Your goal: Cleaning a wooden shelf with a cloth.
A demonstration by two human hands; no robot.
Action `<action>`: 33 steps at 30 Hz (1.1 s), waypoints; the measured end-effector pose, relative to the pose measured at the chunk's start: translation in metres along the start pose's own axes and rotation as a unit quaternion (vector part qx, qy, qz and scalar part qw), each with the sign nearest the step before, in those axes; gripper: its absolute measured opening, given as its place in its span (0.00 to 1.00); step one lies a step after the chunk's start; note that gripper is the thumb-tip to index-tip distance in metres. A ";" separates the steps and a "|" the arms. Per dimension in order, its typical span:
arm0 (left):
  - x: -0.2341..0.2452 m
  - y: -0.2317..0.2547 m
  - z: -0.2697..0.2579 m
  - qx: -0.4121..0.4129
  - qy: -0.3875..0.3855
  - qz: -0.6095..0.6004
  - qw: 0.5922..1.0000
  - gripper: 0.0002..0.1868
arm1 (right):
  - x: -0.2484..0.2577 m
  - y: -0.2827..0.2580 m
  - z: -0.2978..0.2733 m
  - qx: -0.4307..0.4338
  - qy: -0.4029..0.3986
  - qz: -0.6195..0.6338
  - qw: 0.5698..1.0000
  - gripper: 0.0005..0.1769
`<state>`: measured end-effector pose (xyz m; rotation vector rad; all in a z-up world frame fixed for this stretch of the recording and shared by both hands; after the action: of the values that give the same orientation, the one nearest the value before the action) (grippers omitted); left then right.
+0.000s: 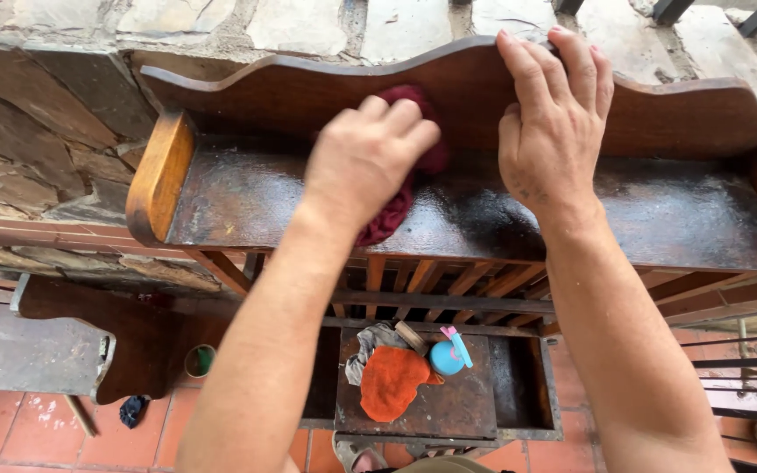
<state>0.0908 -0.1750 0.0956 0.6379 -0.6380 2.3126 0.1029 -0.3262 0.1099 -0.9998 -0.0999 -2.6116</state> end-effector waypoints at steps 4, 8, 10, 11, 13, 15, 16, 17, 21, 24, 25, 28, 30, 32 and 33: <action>-0.013 -0.042 -0.024 0.008 -0.084 0.057 0.995 0.10 | 0.001 0.005 0.002 0.013 -0.013 -0.015 1.000 0.39; 0.008 -0.060 -0.021 0.049 -0.023 0.111 0.992 0.17 | 0.000 0.007 0.004 0.040 -0.040 -0.041 0.998 0.38; 0.024 -0.052 -0.001 0.098 0.034 0.084 0.991 0.23 | 0.000 0.004 0.006 0.045 -0.044 -0.041 0.997 0.37; 0.027 -0.038 0.013 0.100 0.059 0.076 0.990 0.22 | 0.003 0.003 0.007 0.041 -0.037 -0.028 0.998 0.37; 0.019 -0.019 0.027 0.104 0.085 0.069 0.989 0.21 | 0.003 0.005 0.005 0.039 -0.030 -0.015 0.999 0.37; -0.015 0.002 0.031 0.031 0.035 0.029 0.999 0.10 | 0.000 0.015 0.001 0.029 -0.014 0.000 0.999 0.35; -0.014 -0.002 0.023 0.030 0.035 0.029 0.999 0.10 | 0.001 0.019 -0.001 0.029 -0.013 0.000 0.999 0.35; -0.014 0.003 0.017 -0.013 0.026 0.010 1.000 0.09 | 0.002 0.025 -0.003 0.019 -0.008 0.002 1.000 0.33; -0.024 -0.021 -0.008 -0.032 -0.082 0.066 0.994 0.04 | 0.012 0.033 -0.012 0.014 -0.004 -0.008 1.000 0.32; -0.020 -0.034 -0.009 0.007 -0.052 0.098 0.994 0.12 | 0.013 0.040 -0.013 0.017 -0.015 0.018 1.000 0.32; -0.019 -0.021 0.008 0.007 -0.052 0.098 0.994 0.12 | 0.015 0.039 -0.010 0.017 -0.015 0.018 1.000 0.32; 0.002 -0.007 0.040 0.118 0.101 -0.018 0.988 0.25 | 0.018 0.040 -0.006 -0.002 -0.026 0.057 0.998 0.34; -0.013 0.005 0.054 0.147 0.104 -0.028 0.983 0.16 | 0.023 0.042 -0.005 -0.014 -0.021 0.073 0.997 0.36; -0.032 0.027 0.052 0.056 0.066 -0.001 0.996 0.13 | 0.022 0.047 -0.008 -0.015 -0.014 0.076 0.997 0.36; -0.046 0.048 0.051 -0.036 0.029 0.026 0.999 0.11 | 0.022 0.050 -0.010 -0.017 -0.005 0.079 0.997 0.36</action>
<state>0.1025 -0.2579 0.0945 0.5245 -0.7150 2.3345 0.0984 -0.3814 0.1143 -0.9909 0.0188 -2.4729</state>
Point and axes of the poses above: each hand's wrist, its own z-axis towards the middle knuckle, its own x-axis out of the back of the hand, y = z × x, the point moved 10 cm from there along z, towards the middle knuckle, and after that the axes turned 7 degrees about -x, right-handed, at the moved point
